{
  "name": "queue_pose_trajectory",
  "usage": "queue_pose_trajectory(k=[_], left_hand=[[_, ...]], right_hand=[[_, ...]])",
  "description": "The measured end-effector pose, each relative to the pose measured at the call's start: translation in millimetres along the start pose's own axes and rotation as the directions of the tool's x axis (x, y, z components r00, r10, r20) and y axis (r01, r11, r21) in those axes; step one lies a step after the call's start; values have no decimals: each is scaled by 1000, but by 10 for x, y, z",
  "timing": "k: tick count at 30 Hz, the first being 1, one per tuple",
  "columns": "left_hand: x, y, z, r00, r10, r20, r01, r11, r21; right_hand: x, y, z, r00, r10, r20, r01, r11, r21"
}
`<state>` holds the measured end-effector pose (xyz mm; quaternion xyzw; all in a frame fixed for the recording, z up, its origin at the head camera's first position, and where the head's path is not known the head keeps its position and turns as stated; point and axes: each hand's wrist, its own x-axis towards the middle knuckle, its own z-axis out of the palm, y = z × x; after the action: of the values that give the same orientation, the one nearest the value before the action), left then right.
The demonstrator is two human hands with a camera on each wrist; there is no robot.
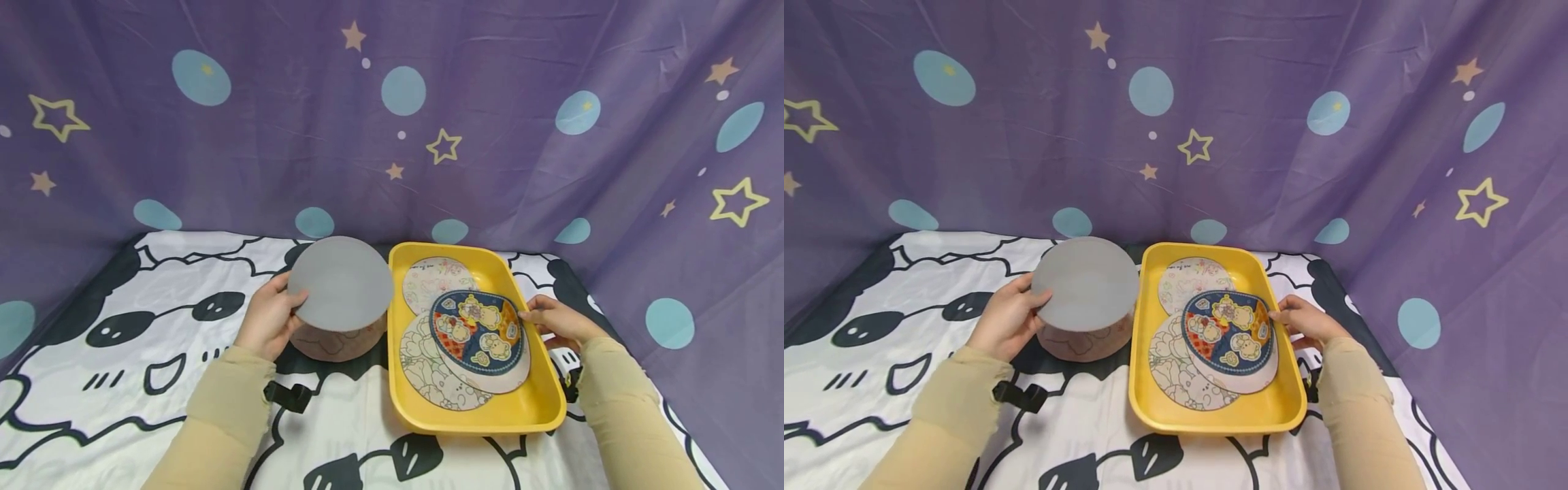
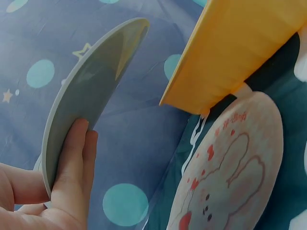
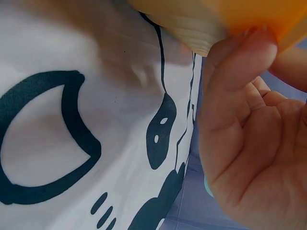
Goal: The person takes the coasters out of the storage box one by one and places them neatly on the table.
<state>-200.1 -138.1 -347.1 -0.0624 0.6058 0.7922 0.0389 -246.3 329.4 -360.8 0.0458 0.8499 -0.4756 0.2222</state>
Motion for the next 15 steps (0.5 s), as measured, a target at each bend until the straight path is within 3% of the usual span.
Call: queue_pose_trajectory(k=[15], left_hand=[[2,37,-189,997,-5,-71,2,999,-48]], right_hand=[[1,10,-5,1000,-6,11,6,1000,17]])
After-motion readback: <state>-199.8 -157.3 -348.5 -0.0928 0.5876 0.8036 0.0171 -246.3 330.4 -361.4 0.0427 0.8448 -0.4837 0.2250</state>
